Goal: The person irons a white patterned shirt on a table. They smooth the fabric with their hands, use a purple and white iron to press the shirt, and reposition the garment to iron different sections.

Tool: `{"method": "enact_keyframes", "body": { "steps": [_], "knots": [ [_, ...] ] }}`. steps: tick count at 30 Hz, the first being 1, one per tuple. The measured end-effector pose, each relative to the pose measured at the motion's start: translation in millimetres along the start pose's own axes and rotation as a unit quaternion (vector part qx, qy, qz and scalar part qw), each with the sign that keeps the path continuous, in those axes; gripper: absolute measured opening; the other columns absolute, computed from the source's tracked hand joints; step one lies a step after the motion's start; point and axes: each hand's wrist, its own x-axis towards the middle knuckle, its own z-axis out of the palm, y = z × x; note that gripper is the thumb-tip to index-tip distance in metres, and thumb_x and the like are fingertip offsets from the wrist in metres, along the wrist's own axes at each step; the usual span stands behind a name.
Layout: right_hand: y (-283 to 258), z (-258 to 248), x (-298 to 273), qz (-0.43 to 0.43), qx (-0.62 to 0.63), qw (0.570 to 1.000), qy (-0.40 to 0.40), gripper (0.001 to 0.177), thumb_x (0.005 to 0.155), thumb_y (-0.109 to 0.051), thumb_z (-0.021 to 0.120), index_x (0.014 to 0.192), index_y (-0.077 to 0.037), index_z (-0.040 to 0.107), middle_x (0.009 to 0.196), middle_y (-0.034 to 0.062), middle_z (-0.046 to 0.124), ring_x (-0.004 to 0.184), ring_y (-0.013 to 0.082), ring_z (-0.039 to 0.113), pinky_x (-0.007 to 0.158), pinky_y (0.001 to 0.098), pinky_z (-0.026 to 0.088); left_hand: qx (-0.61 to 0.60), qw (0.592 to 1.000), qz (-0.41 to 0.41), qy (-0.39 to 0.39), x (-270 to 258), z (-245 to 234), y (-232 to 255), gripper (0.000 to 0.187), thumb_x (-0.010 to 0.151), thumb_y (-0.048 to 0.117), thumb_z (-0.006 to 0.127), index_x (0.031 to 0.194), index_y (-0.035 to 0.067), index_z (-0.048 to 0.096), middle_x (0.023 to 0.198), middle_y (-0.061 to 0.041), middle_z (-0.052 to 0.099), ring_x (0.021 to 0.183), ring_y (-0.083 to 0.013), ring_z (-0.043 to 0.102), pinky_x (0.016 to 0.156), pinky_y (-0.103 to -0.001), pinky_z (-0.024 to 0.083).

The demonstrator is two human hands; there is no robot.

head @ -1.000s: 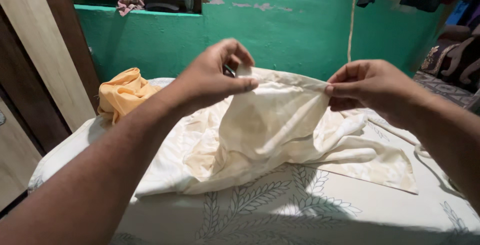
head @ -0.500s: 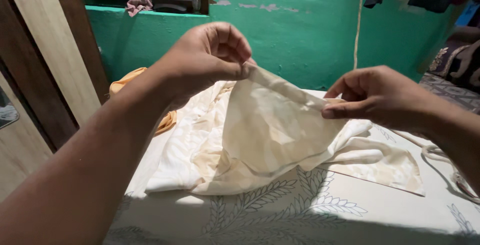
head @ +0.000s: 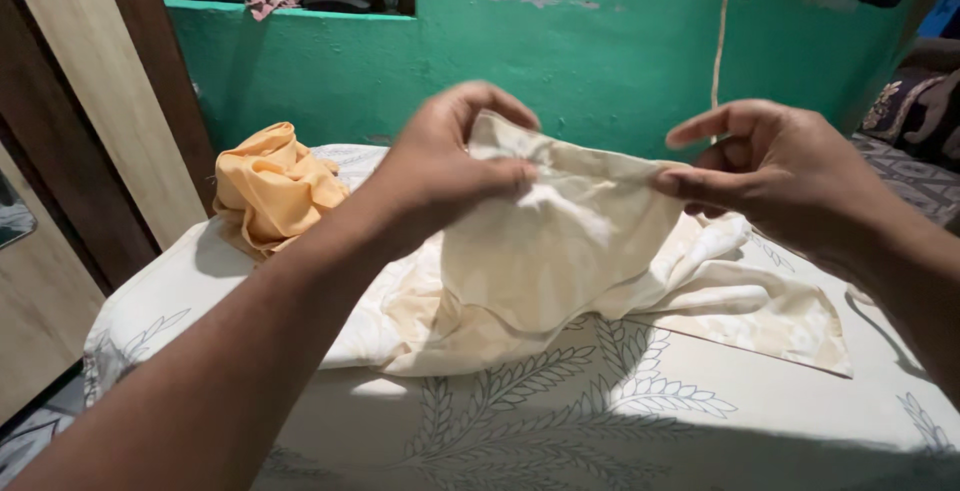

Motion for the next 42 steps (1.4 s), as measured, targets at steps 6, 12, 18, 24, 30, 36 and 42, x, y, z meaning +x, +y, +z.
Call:
{"method": "enact_keyframes", "body": {
  "steps": [6, 12, 18, 24, 30, 36, 42],
  "knots": [
    [22, -16, 4, -0.057, -0.111, 0.985, -0.116, 0.030, 0.084, -0.022, 0.080, 0.106, -0.002, 0.078, 0.092, 0.0124, 0.077, 0.080, 0.0212, 0.076, 0.075, 0.0338, 0.062, 0.207, 0.954, 0.217, -0.024, -15, -4, 21, 0.017, 0.082, 0.008, 0.078, 0.098, 0.010, 0.071, 0.099, -0.002, 0.076, 0.099, -0.0173, 0.069, 0.091, -0.035, 0.054],
    [45, -8, -23, -0.145, -0.251, 0.954, -0.078, 0.033, 0.080, -0.030, 0.082, 0.109, -0.016, 0.075, 0.090, 0.0009, 0.082, 0.083, 0.0123, 0.076, 0.076, 0.0273, 0.061, 0.492, 0.829, 0.171, -0.203, -76, 22, 35, 0.014, 0.083, 0.019, 0.077, 0.097, 0.022, 0.076, 0.094, -0.001, 0.068, 0.103, -0.0232, 0.057, 0.094, -0.041, 0.038],
    [38, -7, -39, -0.152, -0.293, 0.943, -0.047, 0.026, 0.080, -0.029, 0.085, 0.102, -0.017, 0.079, 0.089, -0.0005, 0.079, 0.082, 0.0117, 0.074, 0.074, 0.0290, 0.060, 0.474, 0.829, 0.182, -0.234, -84, 22, 51, 0.019, 0.080, 0.033, 0.083, 0.081, 0.016, 0.073, 0.113, -0.010, 0.062, 0.110, -0.0273, 0.057, 0.091, -0.042, 0.045],
    [40, -5, -37, -0.127, -0.186, 0.974, -0.020, 0.026, 0.080, -0.020, 0.084, 0.104, -0.013, 0.078, 0.085, 0.0022, 0.078, 0.079, 0.0139, 0.074, 0.073, 0.0301, 0.059, 0.075, 0.930, 0.124, -0.338, -89, 30, 61, 0.029, 0.094, 0.030, 0.072, 0.113, 0.008, 0.069, 0.125, -0.006, 0.063, 0.116, -0.0153, 0.063, 0.107, -0.030, 0.055],
    [43, -2, -34, -0.138, -0.162, 0.974, -0.077, 0.026, 0.074, -0.015, 0.087, 0.099, -0.012, 0.080, 0.087, 0.0005, 0.075, 0.081, 0.0139, 0.071, 0.075, 0.0297, 0.058, -0.012, 0.921, -0.018, -0.389, -89, 43, 61, 0.029, 0.102, 0.026, 0.070, 0.117, 0.001, 0.069, 0.094, -0.007, 0.059, 0.088, -0.0137, 0.055, 0.079, -0.030, 0.048],
    [43, -3, -29, -0.133, -0.196, 0.969, -0.074, 0.026, 0.078, -0.019, 0.085, 0.103, -0.017, 0.081, 0.088, 0.0004, 0.073, 0.083, 0.0140, 0.070, 0.075, 0.0293, 0.058, -0.029, 0.928, 0.006, -0.371, -80, 48, 68, 0.028, 0.096, 0.021, 0.071, 0.117, 0.004, 0.064, 0.097, -0.004, 0.064, 0.086, -0.0089, 0.059, 0.077, -0.025, 0.053],
    [46, -23, -17, 0.018, -0.099, 0.994, -0.043, 0.018, 0.095, -0.010, 0.071, 0.111, -0.003, 0.076, 0.099, 0.0157, 0.073, 0.085, 0.0289, 0.076, 0.075, 0.0393, 0.061, 0.326, 0.932, 0.078, -0.139, -64, 19, 68, 0.029, 0.087, 0.035, 0.077, 0.108, 0.015, 0.073, 0.099, -0.002, 0.073, 0.086, -0.0109, 0.067, 0.068, -0.025, 0.059]
  ]
}}
